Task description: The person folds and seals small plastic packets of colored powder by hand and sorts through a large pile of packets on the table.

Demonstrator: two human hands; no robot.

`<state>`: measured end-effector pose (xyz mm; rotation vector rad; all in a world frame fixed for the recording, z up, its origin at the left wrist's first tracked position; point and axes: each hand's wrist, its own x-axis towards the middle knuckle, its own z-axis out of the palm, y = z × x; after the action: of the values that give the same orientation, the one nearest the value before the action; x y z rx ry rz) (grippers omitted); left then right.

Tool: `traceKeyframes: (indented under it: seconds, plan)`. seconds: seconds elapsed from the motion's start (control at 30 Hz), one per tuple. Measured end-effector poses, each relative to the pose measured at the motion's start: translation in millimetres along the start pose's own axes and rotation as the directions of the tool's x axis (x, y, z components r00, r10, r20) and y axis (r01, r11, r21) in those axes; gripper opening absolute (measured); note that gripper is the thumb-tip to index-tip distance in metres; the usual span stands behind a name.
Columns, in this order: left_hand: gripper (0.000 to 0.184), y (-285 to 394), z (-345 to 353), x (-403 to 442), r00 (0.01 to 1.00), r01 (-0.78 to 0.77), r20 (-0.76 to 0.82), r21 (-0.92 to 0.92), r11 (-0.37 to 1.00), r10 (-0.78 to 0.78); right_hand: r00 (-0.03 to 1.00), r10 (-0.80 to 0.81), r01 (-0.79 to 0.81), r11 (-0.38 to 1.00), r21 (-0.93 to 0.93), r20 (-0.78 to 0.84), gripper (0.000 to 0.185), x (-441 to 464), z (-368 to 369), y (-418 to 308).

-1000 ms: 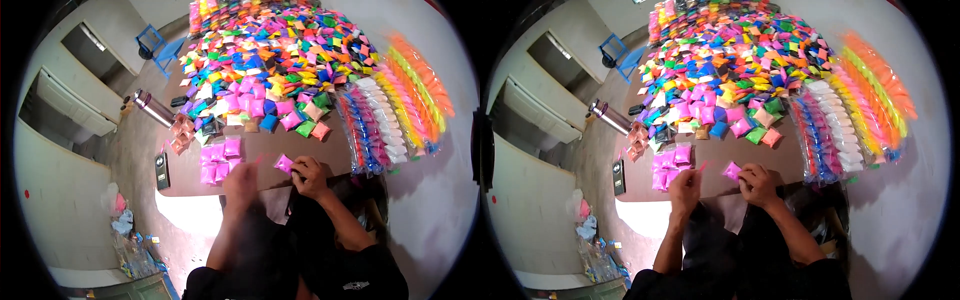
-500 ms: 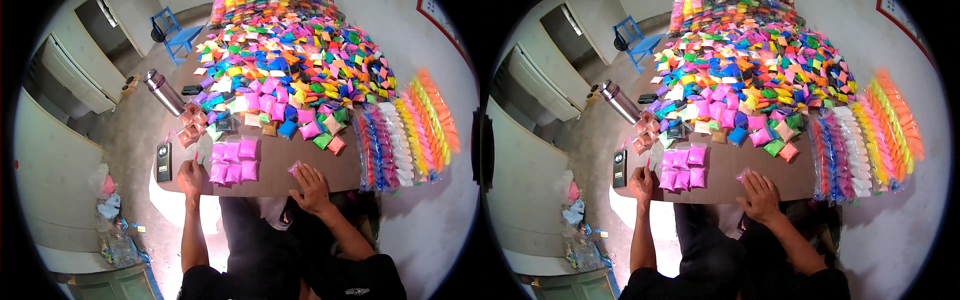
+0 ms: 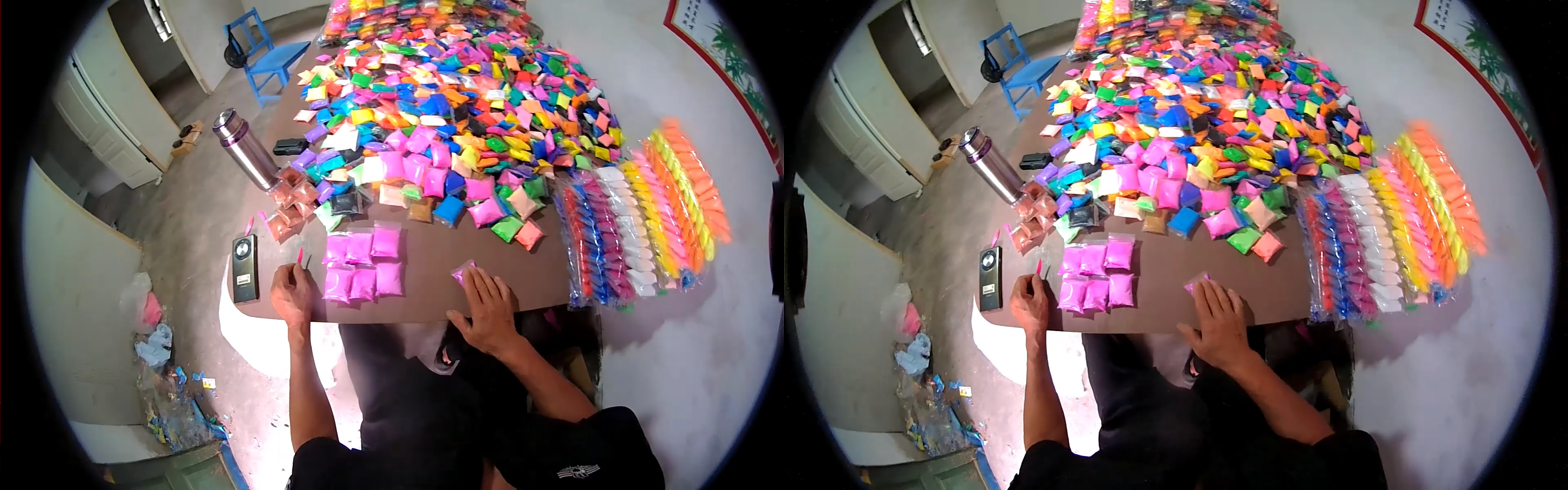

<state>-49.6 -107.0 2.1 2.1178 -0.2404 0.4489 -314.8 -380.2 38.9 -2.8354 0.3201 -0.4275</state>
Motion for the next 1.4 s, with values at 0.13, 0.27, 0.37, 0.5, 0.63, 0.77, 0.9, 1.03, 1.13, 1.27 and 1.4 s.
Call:
traceKeyframes:
  seconds: [0.13,0.27,0.37,0.5,0.63,0.77,0.9,1.03,1.13,1.27,1.4]
  plan:
    - [0.018,-7,1,0,1.000,-0.019,0.013,0.009,1.000,0.019,1.000,-0.010,0.010,0.994,0.107,-0.003,0.071,5,-8,11]
    - [0.018,1,-2,0,0.998,-0.061,0.012,0.065,0.996,0.060,0.998,-0.065,0.064,0.998,0.016,0.015,0.070,-2,-11,16]
    - [0.017,-1,0,0,0.999,-0.032,0.008,0.040,0.999,0.032,0.991,-0.112,0.112,0.994,0.003,0.078,0.068,-9,-7,19]
    - [0.017,-1,1,1,0.999,-0.040,-0.004,0.046,0.998,0.040,0.992,-0.094,0.096,0.995,-0.018,0.083,0.066,1,-6,17]
    - [0.016,1,-1,1,0.999,-0.033,0.016,0.056,0.998,0.032,0.993,-0.107,0.109,0.994,-0.030,0.059,0.066,6,-3,15]
    - [0.017,-2,-1,0,1.000,0.012,0.013,-0.006,1.000,-0.012,0.991,-0.102,0.105,0.994,-0.031,0.082,0.066,1,-7,7]
    - [0.018,0,-1,3,1.000,-0.008,0.007,0.029,1.000,0.008,0.995,-0.095,0.098,0.993,-0.072,0.041,0.065,7,-5,11]
    - [0.018,0,-2,1,1.000,0.019,0.000,-0.001,1.000,-0.019,0.993,-0.111,0.113,0.992,-0.048,0.035,0.064,8,-5,17]
    - [0.017,-3,-1,1,1.000,0.021,0.000,-0.030,0.999,-0.021,0.993,-0.091,0.091,0.996,0.012,0.071,0.065,12,-12,19]
    - [0.017,-5,-2,1,0.999,0.030,0.017,-0.045,0.999,-0.029,0.995,-0.089,0.088,0.996,0.025,0.047,0.067,12,-22,13]
    - [0.017,-2,0,1,1.000,0.027,0.008,-0.035,0.999,-0.026,0.983,-0.144,0.144,0.990,0.002,0.118,0.067,5,-18,16]
